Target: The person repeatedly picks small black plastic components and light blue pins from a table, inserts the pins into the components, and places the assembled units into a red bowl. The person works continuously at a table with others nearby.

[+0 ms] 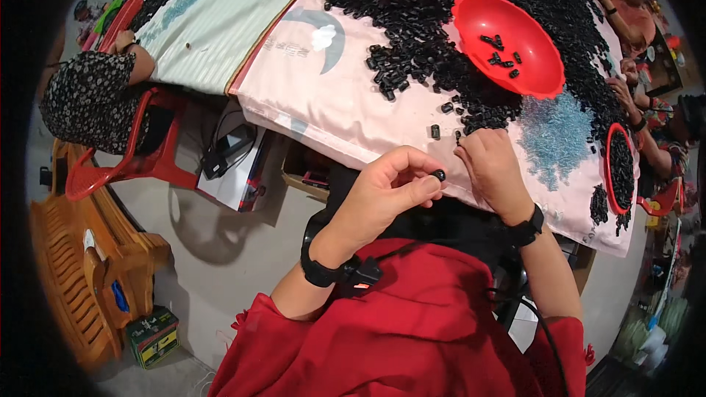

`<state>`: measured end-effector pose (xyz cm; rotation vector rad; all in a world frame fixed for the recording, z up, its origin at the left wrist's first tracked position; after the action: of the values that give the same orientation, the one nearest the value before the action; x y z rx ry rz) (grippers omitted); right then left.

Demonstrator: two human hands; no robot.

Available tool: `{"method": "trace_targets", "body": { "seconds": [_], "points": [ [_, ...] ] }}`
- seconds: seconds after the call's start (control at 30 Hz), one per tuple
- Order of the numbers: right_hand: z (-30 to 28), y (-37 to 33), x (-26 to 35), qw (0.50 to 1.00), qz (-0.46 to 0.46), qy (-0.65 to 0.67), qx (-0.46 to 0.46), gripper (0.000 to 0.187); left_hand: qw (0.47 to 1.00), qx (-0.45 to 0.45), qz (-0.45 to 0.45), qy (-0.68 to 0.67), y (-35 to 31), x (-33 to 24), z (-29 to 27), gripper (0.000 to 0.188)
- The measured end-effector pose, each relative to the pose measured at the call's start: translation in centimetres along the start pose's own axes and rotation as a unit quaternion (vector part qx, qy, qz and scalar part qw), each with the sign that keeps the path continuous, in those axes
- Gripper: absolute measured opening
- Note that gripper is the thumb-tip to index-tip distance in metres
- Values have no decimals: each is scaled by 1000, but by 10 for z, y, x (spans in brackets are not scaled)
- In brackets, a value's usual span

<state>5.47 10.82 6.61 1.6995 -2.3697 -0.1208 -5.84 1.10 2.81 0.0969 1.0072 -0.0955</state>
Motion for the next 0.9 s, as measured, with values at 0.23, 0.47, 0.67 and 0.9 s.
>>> {"method": "trace_targets", "body": {
  "seconds": [0.23,0.47,0.67,0.9],
  "points": [
    [4,-6,-2,998,45,-32,-24,11,998,-43,-23,27,-3,6,1,21],
    [7,-2,-5,973,202,-96,-57,11,997,-30,-39,54,7,9,11,19],
    [29,15,-2,952,283,-49,-102,14,992,-7,-38,118,15,-14,28,28],
    [38,22,1,955,291,-55,2,18,990,68,-74,100,31,-9,64,27]
  ]
}}
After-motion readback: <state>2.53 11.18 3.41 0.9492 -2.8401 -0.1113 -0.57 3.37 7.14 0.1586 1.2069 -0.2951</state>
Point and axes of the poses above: each hand's wrist, its own y-axis towards the middle knuckle, its own z-axis out of the palm, x = y × z, the point moved 10 cm from there along y, towards the middle knuckle, and after that the axes turned 13 degrees about x, right-handed, at the moved point
